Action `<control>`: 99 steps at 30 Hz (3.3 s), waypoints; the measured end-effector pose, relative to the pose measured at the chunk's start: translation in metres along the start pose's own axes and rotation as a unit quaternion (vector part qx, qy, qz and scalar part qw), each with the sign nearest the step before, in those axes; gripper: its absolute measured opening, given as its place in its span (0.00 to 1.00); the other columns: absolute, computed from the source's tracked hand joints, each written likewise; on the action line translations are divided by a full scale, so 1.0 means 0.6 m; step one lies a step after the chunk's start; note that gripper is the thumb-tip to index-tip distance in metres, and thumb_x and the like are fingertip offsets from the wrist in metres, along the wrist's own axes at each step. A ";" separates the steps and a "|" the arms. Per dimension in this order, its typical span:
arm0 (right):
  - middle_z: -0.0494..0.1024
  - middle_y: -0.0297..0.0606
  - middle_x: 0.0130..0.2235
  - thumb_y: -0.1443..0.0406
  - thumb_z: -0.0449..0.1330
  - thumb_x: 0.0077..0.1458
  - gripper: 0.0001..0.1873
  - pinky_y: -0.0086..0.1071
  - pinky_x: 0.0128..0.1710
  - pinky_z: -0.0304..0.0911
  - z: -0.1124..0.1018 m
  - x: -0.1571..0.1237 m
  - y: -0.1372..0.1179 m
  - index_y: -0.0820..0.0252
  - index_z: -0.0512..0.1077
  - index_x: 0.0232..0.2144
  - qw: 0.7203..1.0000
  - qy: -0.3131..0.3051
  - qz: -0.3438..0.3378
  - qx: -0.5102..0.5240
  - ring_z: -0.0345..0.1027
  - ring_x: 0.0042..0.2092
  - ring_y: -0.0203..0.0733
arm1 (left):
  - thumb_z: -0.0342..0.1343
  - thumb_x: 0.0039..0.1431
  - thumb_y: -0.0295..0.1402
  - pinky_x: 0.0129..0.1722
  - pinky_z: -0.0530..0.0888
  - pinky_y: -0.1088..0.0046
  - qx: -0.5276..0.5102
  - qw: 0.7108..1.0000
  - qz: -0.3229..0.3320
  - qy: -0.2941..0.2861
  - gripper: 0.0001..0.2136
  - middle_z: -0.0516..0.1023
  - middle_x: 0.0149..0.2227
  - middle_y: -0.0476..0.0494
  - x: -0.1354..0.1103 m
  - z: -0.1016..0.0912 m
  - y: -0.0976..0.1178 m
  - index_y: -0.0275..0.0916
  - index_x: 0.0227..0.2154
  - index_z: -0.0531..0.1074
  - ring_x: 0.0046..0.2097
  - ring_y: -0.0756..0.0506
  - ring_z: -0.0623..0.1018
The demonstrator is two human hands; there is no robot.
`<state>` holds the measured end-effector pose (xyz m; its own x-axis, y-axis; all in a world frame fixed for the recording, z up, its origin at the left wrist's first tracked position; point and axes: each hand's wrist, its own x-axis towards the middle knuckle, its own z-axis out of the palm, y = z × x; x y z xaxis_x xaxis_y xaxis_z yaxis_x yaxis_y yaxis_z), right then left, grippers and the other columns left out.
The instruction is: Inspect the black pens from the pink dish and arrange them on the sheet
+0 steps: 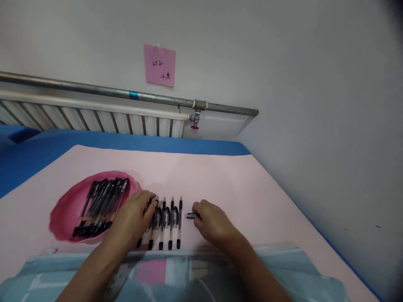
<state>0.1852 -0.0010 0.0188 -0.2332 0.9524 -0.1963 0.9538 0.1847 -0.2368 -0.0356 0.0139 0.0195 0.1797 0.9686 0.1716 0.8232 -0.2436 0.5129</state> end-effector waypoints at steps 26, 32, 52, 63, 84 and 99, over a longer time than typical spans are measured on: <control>0.72 0.34 0.28 0.72 0.50 0.48 0.09 0.24 0.28 0.54 -0.015 0.008 0.006 0.62 0.70 0.29 0.957 -0.057 -0.047 0.280 0.61 0.29 0.32 | 0.44 0.58 0.35 0.43 0.67 0.67 -0.021 0.999 0.038 -0.027 0.12 0.75 0.38 0.42 -0.006 0.013 0.011 0.38 0.38 0.70 0.42 0.44 0.72; 0.68 0.30 0.25 0.69 0.51 0.49 0.09 0.24 0.28 0.55 0.008 0.027 0.000 0.60 0.68 0.34 0.949 -0.008 -0.031 0.313 0.60 0.28 0.32 | 0.43 0.57 0.29 0.41 0.67 0.68 -0.029 0.993 0.071 -0.094 0.11 0.74 0.37 0.43 -0.018 0.029 0.036 0.39 0.38 0.69 0.41 0.45 0.71; 0.67 0.35 0.33 0.62 0.60 0.46 0.14 0.27 0.32 0.52 0.006 0.006 -0.009 0.61 0.67 0.37 0.985 0.006 -0.101 0.141 0.59 0.33 0.35 | 0.44 0.56 0.28 0.44 0.66 0.63 0.040 0.986 0.075 -0.145 0.12 0.72 0.38 0.39 -0.017 0.051 0.040 0.38 0.38 0.71 0.43 0.42 0.69; 0.66 0.35 0.33 0.64 0.59 0.48 0.10 0.27 0.31 0.51 0.008 0.006 -0.013 0.62 0.66 0.35 0.987 0.019 -0.098 0.124 0.58 0.32 0.34 | 0.44 0.56 0.27 0.42 0.65 0.64 0.088 0.978 0.101 -0.159 0.13 0.71 0.36 0.40 -0.018 0.059 0.043 0.39 0.40 0.71 0.41 0.42 0.69; 0.70 0.40 0.35 0.59 0.51 0.54 0.13 0.32 0.34 0.55 0.000 0.010 -0.022 0.59 0.68 0.37 0.981 0.008 -0.047 0.190 0.63 0.35 0.41 | 0.45 0.55 0.31 0.38 0.66 0.67 0.075 0.984 -0.117 0.114 0.11 0.75 0.36 0.41 0.016 -0.053 -0.060 0.38 0.33 0.72 0.40 0.43 0.71; 0.70 0.39 0.31 0.56 0.47 0.57 0.16 0.33 0.33 0.56 0.002 0.015 -0.015 0.59 0.69 0.30 0.973 0.030 -0.054 0.223 0.63 0.33 0.40 | 0.47 0.52 0.40 0.28 0.63 0.68 0.175 0.952 -0.252 0.011 0.14 0.76 0.36 0.33 0.024 -0.063 -0.083 0.35 0.31 0.71 0.38 0.38 0.74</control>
<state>0.1742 0.0056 0.0184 -0.3033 0.9482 -0.0941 0.7446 0.1742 -0.6444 -0.0942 0.0379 0.0282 -0.2931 0.9561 -0.0017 0.9317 0.2860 0.2240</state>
